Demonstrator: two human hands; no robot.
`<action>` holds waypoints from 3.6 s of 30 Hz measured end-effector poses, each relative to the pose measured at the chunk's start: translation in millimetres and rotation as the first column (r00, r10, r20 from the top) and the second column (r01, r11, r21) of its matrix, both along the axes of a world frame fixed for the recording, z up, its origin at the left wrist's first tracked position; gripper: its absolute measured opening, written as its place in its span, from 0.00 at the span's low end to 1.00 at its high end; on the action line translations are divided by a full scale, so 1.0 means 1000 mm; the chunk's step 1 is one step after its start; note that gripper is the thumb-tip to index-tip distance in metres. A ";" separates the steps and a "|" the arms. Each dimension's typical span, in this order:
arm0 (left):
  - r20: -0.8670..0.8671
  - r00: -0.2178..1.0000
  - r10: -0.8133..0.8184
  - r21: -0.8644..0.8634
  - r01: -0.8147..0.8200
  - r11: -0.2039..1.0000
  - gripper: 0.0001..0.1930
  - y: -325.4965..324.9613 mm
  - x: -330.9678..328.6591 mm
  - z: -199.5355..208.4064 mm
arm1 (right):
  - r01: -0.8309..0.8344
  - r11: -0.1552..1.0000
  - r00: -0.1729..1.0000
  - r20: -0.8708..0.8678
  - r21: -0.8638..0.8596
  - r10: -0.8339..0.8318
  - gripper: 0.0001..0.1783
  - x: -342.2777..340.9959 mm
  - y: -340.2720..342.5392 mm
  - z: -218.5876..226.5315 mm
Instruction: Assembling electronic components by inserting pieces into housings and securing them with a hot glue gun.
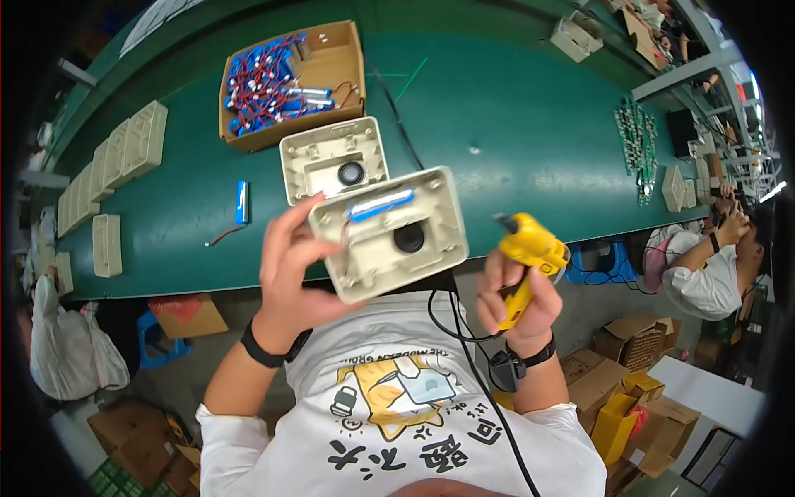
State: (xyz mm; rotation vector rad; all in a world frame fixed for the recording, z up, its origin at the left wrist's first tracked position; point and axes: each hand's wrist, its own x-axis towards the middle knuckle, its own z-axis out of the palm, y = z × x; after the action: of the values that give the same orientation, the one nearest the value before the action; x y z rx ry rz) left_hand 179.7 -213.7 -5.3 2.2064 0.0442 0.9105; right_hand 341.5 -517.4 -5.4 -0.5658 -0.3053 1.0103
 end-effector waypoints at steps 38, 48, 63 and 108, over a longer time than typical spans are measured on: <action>-0.322 0.912 0.253 -0.112 -0.302 0.947 0.57 0.017 -0.018 -0.037 | -0.020 0.779 0.880 0.359 -0.627 0.311 0.17 -0.016 0.128 0.032; -0.157 0.981 0.113 -0.164 -0.139 0.977 0.60 0.018 -0.031 -0.052 | 0.111 0.669 0.794 0.471 -0.735 0.385 0.18 -0.031 0.142 0.024; -0.083 0.990 0.114 -0.161 -0.127 0.979 0.61 0.011 -0.029 -0.054 | 0.039 0.698 0.859 0.380 -0.715 0.341 0.19 -0.026 0.125 0.022; -0.291 0.568 0.770 0.442 -0.634 0.635 0.15 0.086 -0.062 -0.046 | 0.190 0.728 0.884 0.438 -0.659 0.165 0.25 -0.017 0.091 -0.002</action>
State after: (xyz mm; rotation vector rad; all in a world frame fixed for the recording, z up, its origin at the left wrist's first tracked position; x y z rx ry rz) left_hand 118.2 -127.5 -51.7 2.6799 1.2018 0.7906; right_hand 324.6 -426.2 -7.2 -1.5206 -0.3483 0.9455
